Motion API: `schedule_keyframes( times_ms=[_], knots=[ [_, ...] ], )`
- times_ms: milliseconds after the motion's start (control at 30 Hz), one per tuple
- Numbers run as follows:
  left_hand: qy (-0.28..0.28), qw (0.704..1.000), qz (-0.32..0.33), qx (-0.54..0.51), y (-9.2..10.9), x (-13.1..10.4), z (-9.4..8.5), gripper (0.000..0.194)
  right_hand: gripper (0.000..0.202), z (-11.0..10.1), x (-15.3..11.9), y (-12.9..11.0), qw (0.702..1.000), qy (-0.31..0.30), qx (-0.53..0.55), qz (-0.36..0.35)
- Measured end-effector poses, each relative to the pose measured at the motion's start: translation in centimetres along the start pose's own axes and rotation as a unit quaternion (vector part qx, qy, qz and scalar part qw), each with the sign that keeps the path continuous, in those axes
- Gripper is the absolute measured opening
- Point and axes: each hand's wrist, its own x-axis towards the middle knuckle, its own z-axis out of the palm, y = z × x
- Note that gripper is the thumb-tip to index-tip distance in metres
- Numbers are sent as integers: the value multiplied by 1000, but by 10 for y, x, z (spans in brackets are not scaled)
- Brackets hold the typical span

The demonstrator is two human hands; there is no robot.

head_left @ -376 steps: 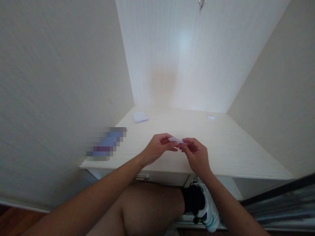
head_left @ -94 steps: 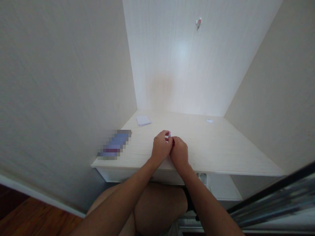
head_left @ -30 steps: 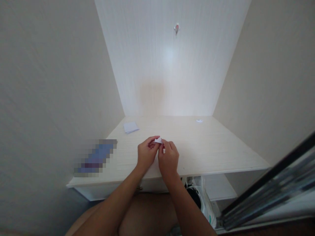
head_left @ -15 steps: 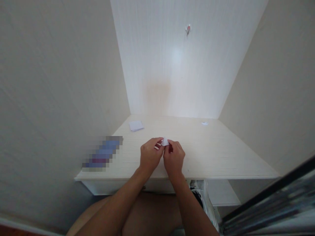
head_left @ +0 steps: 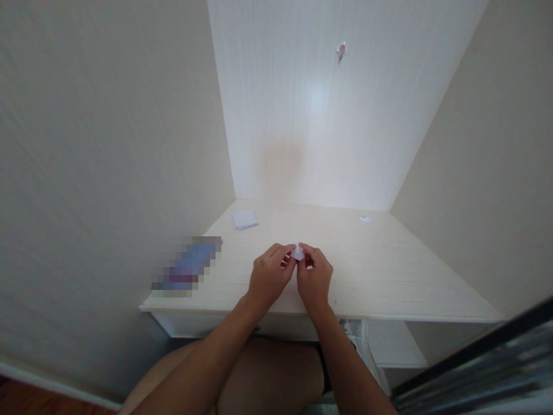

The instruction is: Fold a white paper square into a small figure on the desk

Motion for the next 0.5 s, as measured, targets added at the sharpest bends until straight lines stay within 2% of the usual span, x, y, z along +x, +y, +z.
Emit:
schedule_keyframes(
  times_ms=[200,333,500],
  knots=[
    [3,999,-20,-36,-4,-1,-4,18,23,-3,2,3,999,-39,6,14],
    [1,997,-40,-70,-5,-1,-6,22,21,-5,3,8,995,-83,35,52],
    [-30,990,-93,-104,-10,-1,-3,20,16,-8,5,11,988,-129,60,66]
  ],
)
